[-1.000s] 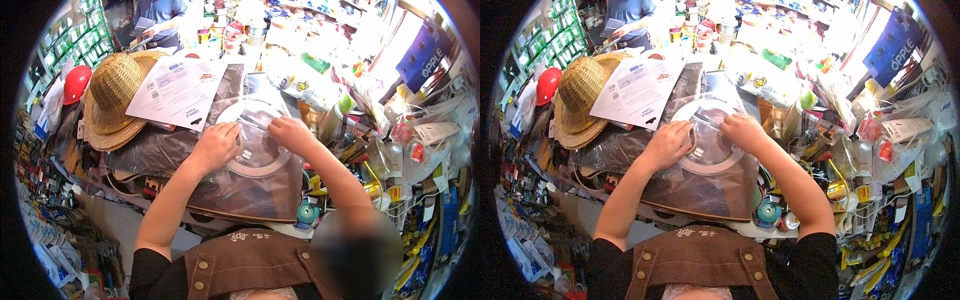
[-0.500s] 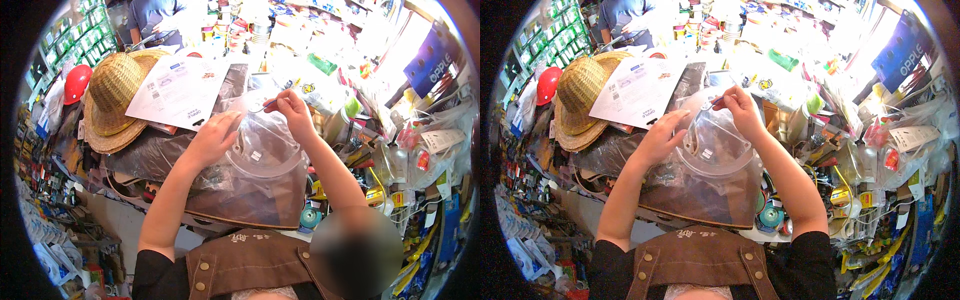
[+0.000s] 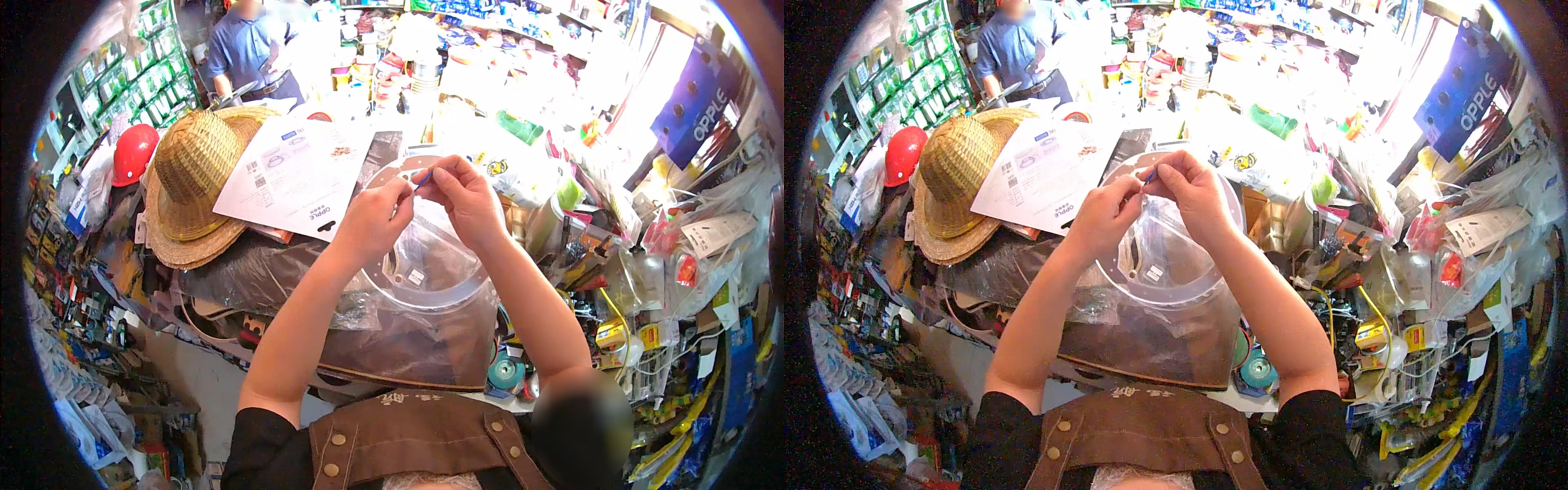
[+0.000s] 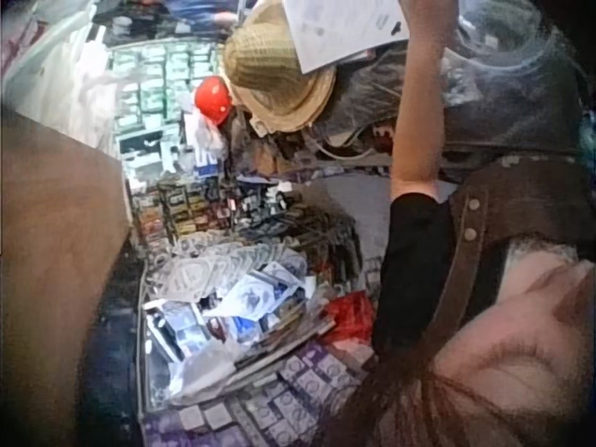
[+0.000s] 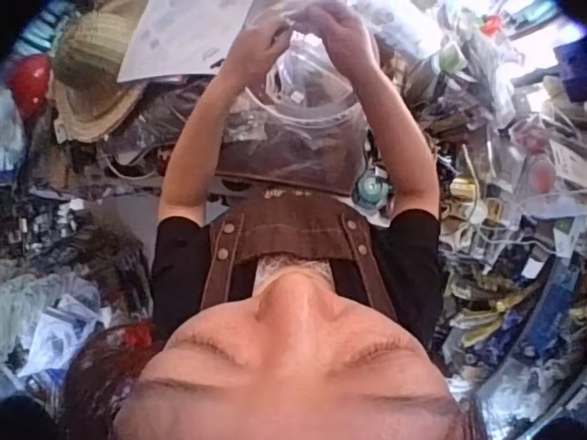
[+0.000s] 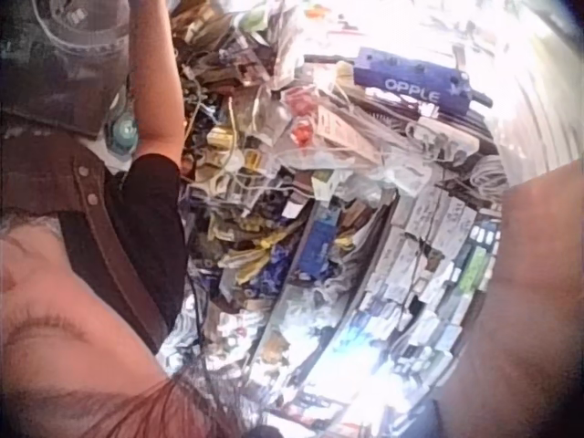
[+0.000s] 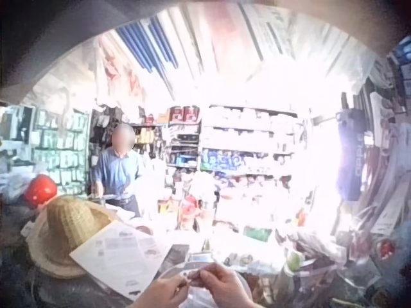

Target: The person unpacks a circular LED light ring from its packaging, removes the protective film, and connects the power cable to test the illumination. The person then disconnects the cable and places the light ring back on the counter.

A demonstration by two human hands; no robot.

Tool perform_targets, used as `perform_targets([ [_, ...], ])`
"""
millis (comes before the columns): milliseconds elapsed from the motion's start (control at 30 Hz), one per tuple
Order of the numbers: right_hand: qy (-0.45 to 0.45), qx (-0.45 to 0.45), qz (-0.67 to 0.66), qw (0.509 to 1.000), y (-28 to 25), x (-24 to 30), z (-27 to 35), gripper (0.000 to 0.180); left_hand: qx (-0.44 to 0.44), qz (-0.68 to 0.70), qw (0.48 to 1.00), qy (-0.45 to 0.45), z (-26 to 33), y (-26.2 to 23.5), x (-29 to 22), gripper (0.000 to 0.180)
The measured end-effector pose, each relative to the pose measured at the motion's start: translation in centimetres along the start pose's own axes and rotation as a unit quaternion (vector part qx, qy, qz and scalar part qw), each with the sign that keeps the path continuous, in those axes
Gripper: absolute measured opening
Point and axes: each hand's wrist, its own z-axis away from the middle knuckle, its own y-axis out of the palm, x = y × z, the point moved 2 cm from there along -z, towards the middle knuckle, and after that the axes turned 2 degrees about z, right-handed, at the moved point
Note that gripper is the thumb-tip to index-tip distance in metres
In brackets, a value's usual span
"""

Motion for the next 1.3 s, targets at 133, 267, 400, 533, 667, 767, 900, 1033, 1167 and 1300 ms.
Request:
perform_targets([
  [133,0.004,-0.04,0.027,0.999,1.2,1.0,-0.8,0.008,-0.053,0.112,0.992,-0.037,0.2,-0.9,-1.5,0.018],
  [267,0.008,-0.037,0.088,0.995,3.3,2.5,-1.5,0.007,-0.104,0.24,0.964,-0.042,0.1,-1.6,-1.5,0.01],
  [400,-0.011,-0.023,0.142,0.99,4.9,3.2,-2.1,0.006,-0.198,0.264,0.943,-0.027,-0.1,-3.1,-1.4,0.013],
  [533,-0.16,-0.044,0.365,0.916,6.4,4.9,-2.4,0.004,-0.239,0.226,0.944,-0.027,0.0,-4.9,-1.7,0.012],
  [667,-0.212,-0.09,0.325,0.917,7.8,7.9,-1.9,0.009,-0.291,0.208,0.934,0.001,0.7,-7.1,-2.2,0.011],
  [767,-0.365,-0.079,0.408,0.833,9.6,9.1,-1.4,0.018,-0.308,0.158,0.938,0.011,1.6,-8.1,-3.1,0.01],
  [900,-0.515,-0.12,0.559,0.638,11.3,12.0,-1.4,0.053,-0.321,0.128,0.938,0.024,2.3,-8.0,-4.3,0.009],
  [1033,-0.519,-0.182,0.464,0.694,11.8,16.8,-3.0,0.051,-0.316,0.12,0.941,0.029,3.1,-7.4,-4.9,0.008],
  [1167,-0.4,-0.133,0.219,0.88,13.0,18.1,-3.9,0.056,-0.293,0.124,0.948,0.028,3.7,-6.5,-4.5,0.006],
  [1300,-0.344,-0.075,0.154,0.923,12.9,16.4,-2.2,0.028,-0.271,0.152,0.95,0.026,4.2,-6.4,-4.3,0.005],
])
